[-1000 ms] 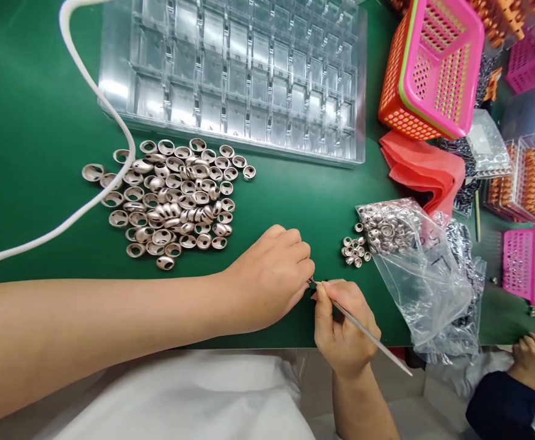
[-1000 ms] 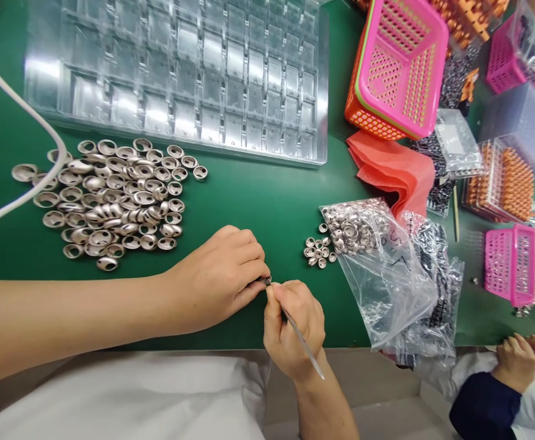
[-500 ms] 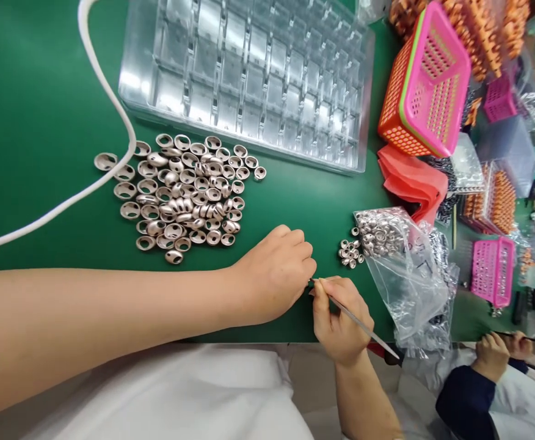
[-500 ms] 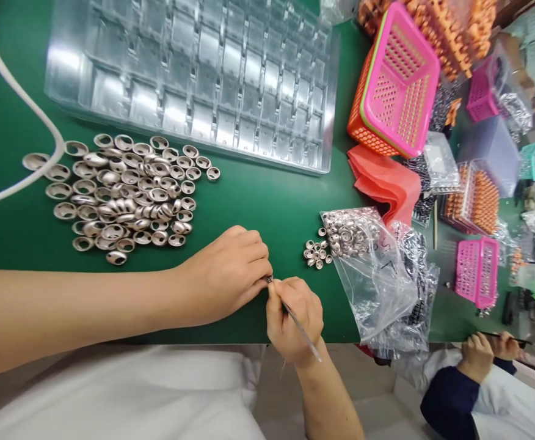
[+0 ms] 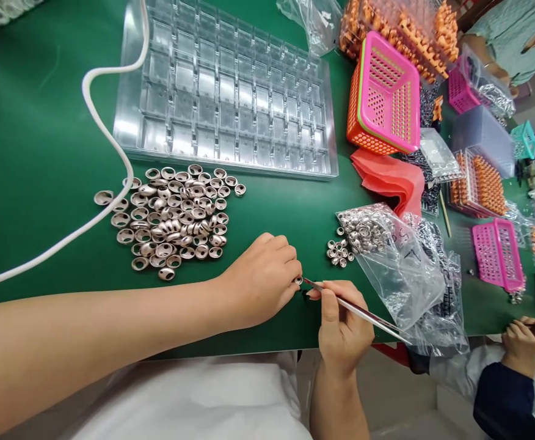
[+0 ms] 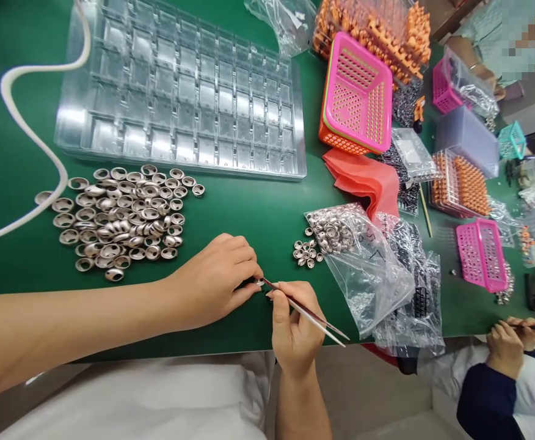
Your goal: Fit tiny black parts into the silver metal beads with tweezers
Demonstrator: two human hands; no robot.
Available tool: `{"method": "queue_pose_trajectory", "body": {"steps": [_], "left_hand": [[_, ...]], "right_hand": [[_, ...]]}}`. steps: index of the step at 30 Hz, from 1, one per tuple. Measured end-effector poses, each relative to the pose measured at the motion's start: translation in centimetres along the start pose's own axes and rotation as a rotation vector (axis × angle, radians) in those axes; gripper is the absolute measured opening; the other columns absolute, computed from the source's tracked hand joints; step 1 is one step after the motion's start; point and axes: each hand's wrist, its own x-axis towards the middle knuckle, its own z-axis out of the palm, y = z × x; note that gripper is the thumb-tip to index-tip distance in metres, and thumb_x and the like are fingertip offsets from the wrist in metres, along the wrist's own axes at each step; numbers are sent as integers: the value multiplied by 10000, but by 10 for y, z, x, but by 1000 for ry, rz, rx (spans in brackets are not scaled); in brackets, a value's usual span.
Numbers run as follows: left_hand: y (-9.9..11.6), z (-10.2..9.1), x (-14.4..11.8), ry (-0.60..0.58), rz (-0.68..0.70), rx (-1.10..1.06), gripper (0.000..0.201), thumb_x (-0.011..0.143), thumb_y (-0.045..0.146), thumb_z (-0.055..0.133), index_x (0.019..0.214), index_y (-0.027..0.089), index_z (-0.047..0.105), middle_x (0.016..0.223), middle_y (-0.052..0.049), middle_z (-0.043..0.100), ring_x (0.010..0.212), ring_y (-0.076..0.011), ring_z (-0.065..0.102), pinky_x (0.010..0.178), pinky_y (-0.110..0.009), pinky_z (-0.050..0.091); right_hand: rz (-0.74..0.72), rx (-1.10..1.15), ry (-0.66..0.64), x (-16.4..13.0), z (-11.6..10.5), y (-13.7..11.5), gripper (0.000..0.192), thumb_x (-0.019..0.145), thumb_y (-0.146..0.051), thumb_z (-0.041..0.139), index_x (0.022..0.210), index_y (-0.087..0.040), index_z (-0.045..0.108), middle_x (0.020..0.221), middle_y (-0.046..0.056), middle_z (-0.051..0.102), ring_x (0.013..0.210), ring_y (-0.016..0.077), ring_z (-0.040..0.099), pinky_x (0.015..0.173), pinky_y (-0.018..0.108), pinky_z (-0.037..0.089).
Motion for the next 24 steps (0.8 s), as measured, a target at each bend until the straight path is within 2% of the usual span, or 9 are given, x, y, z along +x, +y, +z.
{"method": "queue_pose_trajectory", "body": {"steps": [8,14,24], "left_hand": [[1,-1,1,27,9,-15,98,914,183,660,838,150,710,803,-34,645,822,-202,518,752,-365,334],[0,-1,1,19,0,-22,104,918,187,660,837,148,714,799,-30,638,825,-202,514,753,-368,339],[0,2,2,38,16,-9,118,919,188,659,822,145,711,797,-31,632,815,-203,507,742,-371,329]], "right_hand": [[-53,-98,-30,-3,2,3,200,911,-70,624,1043,-219,646,827,-5,708,657,115,703,597,248,596],[-95,-173,-30,-4,4,3,166,927,-103,618,1039,-225,623,797,-8,696,642,121,691,575,257,595],[-89,-166,-36,-4,5,3,186,912,-87,633,1041,-221,638,804,-6,697,657,120,689,582,255,594]]}}
